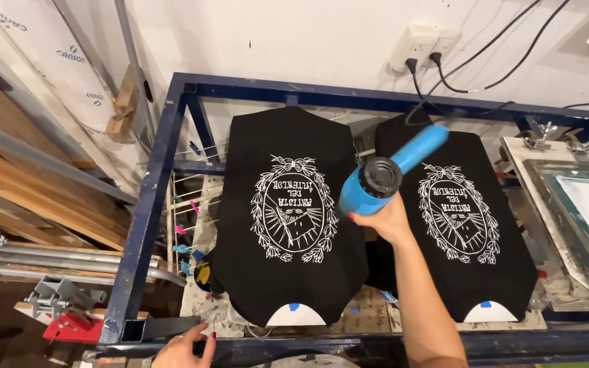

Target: The person is screen printing a white design onto black fabric panels, using a squeegee to apply ink and a heat gun to dry it.

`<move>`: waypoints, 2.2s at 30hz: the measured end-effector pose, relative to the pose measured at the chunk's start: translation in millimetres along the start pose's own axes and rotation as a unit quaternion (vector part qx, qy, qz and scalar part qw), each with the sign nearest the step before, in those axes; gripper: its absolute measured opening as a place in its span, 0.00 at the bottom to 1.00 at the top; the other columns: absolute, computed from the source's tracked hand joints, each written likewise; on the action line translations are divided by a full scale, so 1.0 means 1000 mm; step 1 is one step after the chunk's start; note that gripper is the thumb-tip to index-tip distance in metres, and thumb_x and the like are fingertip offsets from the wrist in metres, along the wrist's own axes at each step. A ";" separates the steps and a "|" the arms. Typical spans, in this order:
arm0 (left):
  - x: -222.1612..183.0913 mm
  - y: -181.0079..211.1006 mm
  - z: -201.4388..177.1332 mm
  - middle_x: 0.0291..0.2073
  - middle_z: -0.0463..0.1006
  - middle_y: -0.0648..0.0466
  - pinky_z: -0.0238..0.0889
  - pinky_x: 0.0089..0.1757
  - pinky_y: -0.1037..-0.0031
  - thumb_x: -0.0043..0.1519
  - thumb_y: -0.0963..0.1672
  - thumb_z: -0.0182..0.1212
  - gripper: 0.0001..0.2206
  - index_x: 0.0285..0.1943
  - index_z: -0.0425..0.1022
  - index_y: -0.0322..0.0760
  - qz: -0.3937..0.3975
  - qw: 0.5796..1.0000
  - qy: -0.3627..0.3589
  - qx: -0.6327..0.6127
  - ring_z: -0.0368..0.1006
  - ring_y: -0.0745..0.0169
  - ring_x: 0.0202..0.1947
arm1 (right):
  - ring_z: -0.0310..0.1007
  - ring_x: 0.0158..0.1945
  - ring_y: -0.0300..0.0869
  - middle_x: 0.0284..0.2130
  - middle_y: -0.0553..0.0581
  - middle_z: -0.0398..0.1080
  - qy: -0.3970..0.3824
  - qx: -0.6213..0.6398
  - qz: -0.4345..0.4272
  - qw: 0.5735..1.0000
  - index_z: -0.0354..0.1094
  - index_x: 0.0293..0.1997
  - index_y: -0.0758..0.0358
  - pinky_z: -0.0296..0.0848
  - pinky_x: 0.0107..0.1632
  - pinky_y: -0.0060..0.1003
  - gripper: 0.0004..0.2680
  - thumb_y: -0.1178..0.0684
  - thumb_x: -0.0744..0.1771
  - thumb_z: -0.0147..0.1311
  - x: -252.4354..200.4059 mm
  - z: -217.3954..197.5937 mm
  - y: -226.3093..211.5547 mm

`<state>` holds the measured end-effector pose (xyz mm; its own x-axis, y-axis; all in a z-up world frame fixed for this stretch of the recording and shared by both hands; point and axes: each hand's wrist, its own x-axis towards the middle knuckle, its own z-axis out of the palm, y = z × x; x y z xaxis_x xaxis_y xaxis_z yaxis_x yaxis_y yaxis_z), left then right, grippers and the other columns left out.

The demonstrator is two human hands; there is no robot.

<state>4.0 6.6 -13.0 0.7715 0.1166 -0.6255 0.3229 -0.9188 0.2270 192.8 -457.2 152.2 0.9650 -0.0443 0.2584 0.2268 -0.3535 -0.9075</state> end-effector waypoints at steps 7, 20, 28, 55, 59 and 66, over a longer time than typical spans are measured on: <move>0.000 0.004 -0.001 0.50 0.85 0.83 0.74 0.45 0.83 0.60 0.63 0.52 0.24 0.66 0.70 0.75 -0.025 0.999 -0.018 -0.016 0.81 0.83 0.50 | 0.78 0.54 0.51 0.51 0.62 0.77 -0.119 0.057 0.123 0.984 0.68 0.59 0.63 0.80 0.56 0.49 0.32 0.54 0.51 0.76 0.011 -0.005 -0.004; -0.014 0.017 -0.021 0.54 0.82 0.83 0.71 0.51 0.84 0.62 0.63 0.50 0.25 0.69 0.67 0.77 -0.040 0.997 -0.064 -0.024 0.77 0.82 0.57 | 0.71 0.57 0.46 0.53 0.59 0.71 0.068 0.031 0.025 0.997 0.60 0.62 0.59 0.72 0.59 0.44 0.34 0.56 0.52 0.76 0.061 0.027 0.012; 0.001 0.006 0.000 0.58 0.81 0.80 0.67 0.59 0.83 0.63 0.63 0.49 0.25 0.71 0.65 0.76 -0.028 0.995 -0.094 -0.032 0.71 0.81 0.64 | 0.70 0.59 0.45 0.57 0.60 0.69 0.109 0.070 -0.024 0.991 0.54 0.67 0.59 0.70 0.62 0.44 0.39 0.58 0.51 0.77 0.105 0.055 0.034; -0.003 0.010 -0.008 0.52 0.82 0.84 0.70 0.52 0.82 0.64 0.63 0.48 0.23 0.69 0.67 0.77 -0.033 0.995 -0.084 -0.032 0.76 0.81 0.53 | 0.68 0.64 0.49 0.60 0.60 0.68 0.043 0.126 -0.033 0.991 0.55 0.67 0.57 0.68 0.64 0.47 0.39 0.52 0.52 0.78 0.114 0.159 -0.012; -0.008 0.014 -0.022 0.50 0.83 0.84 0.70 0.51 0.84 0.63 0.64 0.48 0.23 0.67 0.68 0.78 -0.030 0.997 -0.068 -0.030 0.77 0.82 0.53 | 0.73 0.60 0.53 0.56 0.62 0.72 -0.039 0.122 0.082 0.988 0.58 0.64 0.60 0.76 0.61 0.52 0.35 0.52 0.52 0.76 0.085 0.159 -0.034; -0.005 0.004 0.008 0.42 0.83 0.85 0.71 0.41 0.79 0.61 0.63 0.50 0.20 0.62 0.71 0.80 -0.017 1.000 0.020 -0.004 0.76 0.79 0.46 | 0.67 0.66 0.51 0.62 0.61 0.67 0.022 0.107 -0.036 0.993 0.53 0.69 0.57 0.66 0.67 0.49 0.41 0.50 0.51 0.78 0.051 0.147 -0.020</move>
<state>-2.5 -0.7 -15.1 0.7817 0.1630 -0.6019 0.3529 -0.9114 0.2115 256.6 -315.1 135.3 0.9397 -0.0690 0.3349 0.3221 -0.1502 -0.9347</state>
